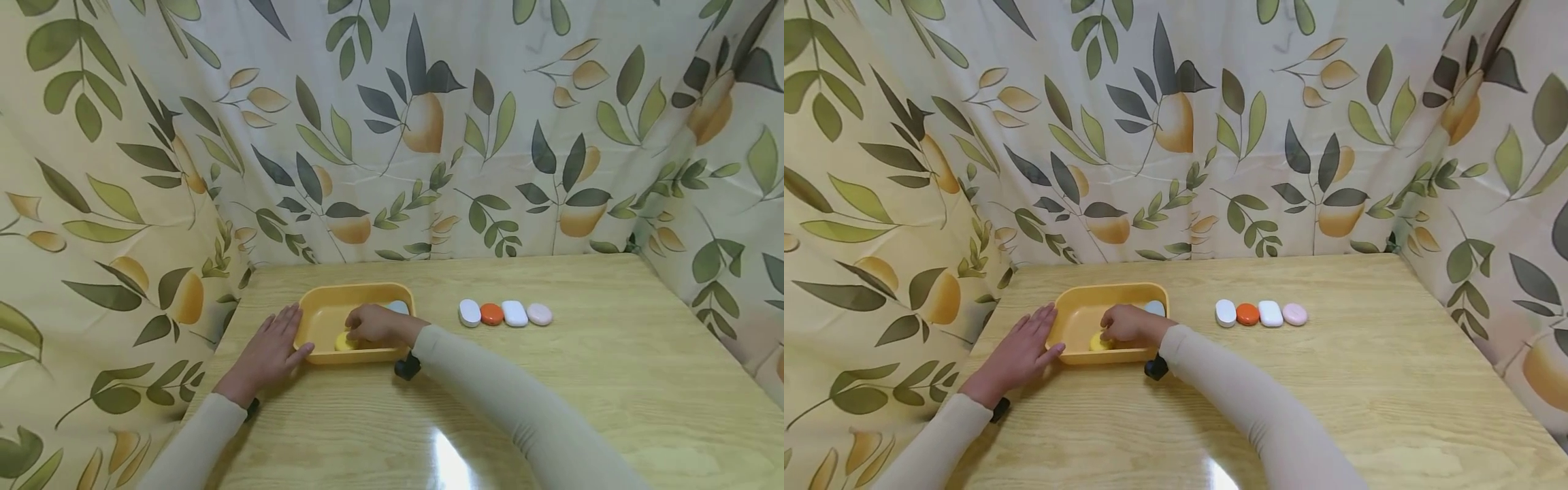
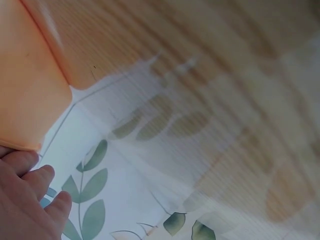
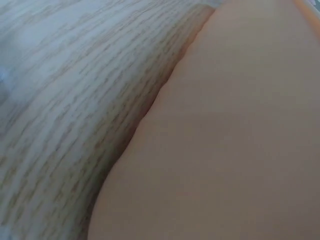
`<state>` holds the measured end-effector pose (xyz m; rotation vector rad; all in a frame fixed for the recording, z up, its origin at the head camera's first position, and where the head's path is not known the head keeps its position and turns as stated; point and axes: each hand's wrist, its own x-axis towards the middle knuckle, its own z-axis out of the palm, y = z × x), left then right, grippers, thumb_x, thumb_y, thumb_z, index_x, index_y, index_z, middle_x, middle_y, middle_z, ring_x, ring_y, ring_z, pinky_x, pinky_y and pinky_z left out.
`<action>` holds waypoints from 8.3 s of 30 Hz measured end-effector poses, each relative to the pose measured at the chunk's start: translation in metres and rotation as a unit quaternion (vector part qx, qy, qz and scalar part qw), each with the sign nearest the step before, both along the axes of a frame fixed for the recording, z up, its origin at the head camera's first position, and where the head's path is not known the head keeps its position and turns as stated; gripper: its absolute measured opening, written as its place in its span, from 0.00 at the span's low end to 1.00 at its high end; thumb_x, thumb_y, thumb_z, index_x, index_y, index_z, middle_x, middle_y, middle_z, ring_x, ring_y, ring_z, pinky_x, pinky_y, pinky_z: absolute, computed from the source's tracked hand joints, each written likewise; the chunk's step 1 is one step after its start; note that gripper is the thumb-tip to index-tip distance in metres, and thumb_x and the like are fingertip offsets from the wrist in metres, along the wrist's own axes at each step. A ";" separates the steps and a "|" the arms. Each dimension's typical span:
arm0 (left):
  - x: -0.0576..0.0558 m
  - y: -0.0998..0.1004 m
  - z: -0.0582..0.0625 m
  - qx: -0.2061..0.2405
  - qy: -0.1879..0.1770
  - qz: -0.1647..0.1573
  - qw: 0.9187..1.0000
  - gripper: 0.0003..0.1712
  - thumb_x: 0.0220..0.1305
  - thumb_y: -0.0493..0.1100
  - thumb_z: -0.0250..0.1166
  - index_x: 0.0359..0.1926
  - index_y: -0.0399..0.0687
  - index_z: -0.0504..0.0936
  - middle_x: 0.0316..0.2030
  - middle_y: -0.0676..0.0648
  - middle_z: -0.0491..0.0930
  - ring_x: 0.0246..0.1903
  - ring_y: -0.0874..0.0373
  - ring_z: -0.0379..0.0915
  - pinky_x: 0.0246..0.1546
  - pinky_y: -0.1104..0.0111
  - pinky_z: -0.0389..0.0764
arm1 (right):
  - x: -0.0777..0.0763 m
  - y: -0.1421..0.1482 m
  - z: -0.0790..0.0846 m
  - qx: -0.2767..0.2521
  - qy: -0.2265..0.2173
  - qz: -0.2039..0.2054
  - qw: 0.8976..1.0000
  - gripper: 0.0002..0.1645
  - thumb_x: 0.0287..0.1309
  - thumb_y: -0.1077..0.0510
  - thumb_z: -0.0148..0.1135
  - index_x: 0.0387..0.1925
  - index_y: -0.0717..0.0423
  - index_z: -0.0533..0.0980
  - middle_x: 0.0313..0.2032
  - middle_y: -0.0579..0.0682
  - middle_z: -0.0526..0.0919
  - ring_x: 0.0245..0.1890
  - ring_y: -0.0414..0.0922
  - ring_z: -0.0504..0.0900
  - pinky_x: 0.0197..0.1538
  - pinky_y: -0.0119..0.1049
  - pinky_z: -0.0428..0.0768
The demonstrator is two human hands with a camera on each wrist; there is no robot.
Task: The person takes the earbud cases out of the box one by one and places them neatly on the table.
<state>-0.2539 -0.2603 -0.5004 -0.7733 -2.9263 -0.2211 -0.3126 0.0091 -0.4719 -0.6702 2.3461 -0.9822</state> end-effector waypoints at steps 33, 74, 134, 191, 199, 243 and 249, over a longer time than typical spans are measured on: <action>-0.002 0.002 0.001 0.007 0.014 -0.004 1.000 0.47 0.73 0.66 0.42 0.73 0.30 0.51 0.74 0.37 0.49 0.73 0.44 0.43 0.69 0.49 0.46 | 0.003 -0.011 -0.009 -0.026 0.002 0.024 0.999 0.16 0.58 0.59 0.67 0.49 0.56 0.82 0.43 0.43 0.82 0.45 0.40 0.78 0.50 0.36 0.76; 0.001 0.004 0.002 0.006 0.000 0.003 1.000 0.47 0.73 0.66 0.42 0.74 0.30 0.50 0.74 0.37 0.48 0.73 0.45 0.42 0.70 0.49 0.45 | -0.006 -0.001 -0.015 -0.113 -0.079 -0.008 0.990 0.13 0.54 0.67 0.69 0.43 0.60 0.83 0.33 0.47 0.81 0.36 0.42 0.74 0.39 0.33 0.76; 0.008 0.002 -0.003 0.019 0.017 -0.001 1.000 0.47 0.73 0.65 0.45 0.73 0.29 0.51 0.74 0.37 0.49 0.73 0.44 0.43 0.69 0.47 0.46 | -0.007 0.049 0.013 -0.220 -0.208 -0.043 0.952 0.19 0.62 0.68 0.61 0.54 0.71 0.74 0.43 0.57 0.81 0.39 0.46 0.83 0.49 0.45 0.81; 0.004 0.005 -0.002 0.017 0.016 -0.006 1.000 0.47 0.73 0.64 0.45 0.73 0.30 0.51 0.74 0.37 0.49 0.73 0.44 0.43 0.69 0.48 0.47 | -0.015 0.169 0.025 -0.207 -0.188 -0.092 0.956 0.20 0.65 0.67 0.58 0.56 0.72 0.72 0.46 0.58 0.80 0.44 0.48 0.81 0.52 0.46 0.79; 0.004 0.005 -0.002 0.015 0.016 -0.006 1.000 0.47 0.73 0.65 0.45 0.73 0.30 0.51 0.74 0.37 0.49 0.73 0.44 0.43 0.69 0.47 0.47 | -0.015 0.185 0.025 -0.199 -0.178 -0.108 0.958 0.21 0.64 0.65 0.60 0.56 0.72 0.72 0.47 0.58 0.80 0.44 0.48 0.81 0.55 0.51 0.76; 0.005 0.006 -0.001 0.009 0.022 -0.004 1.000 0.46 0.73 0.65 0.45 0.73 0.29 0.52 0.74 0.36 0.49 0.72 0.43 0.43 0.69 0.47 0.46 | -0.009 0.252 0.011 -0.225 -0.173 -0.155 0.946 0.25 0.66 0.64 0.57 0.60 0.76 0.66 0.50 0.60 0.76 0.48 0.51 0.79 0.55 0.46 0.77; 0.005 0.005 -0.001 0.010 0.023 -0.004 1.000 0.46 0.73 0.64 0.45 0.73 0.29 0.52 0.74 0.36 0.49 0.72 0.43 0.44 0.69 0.47 0.47 | -0.006 0.263 0.010 -0.213 -0.166 -0.169 0.948 0.25 0.67 0.63 0.57 0.60 0.75 0.67 0.50 0.60 0.76 0.46 0.49 0.79 0.52 0.43 0.79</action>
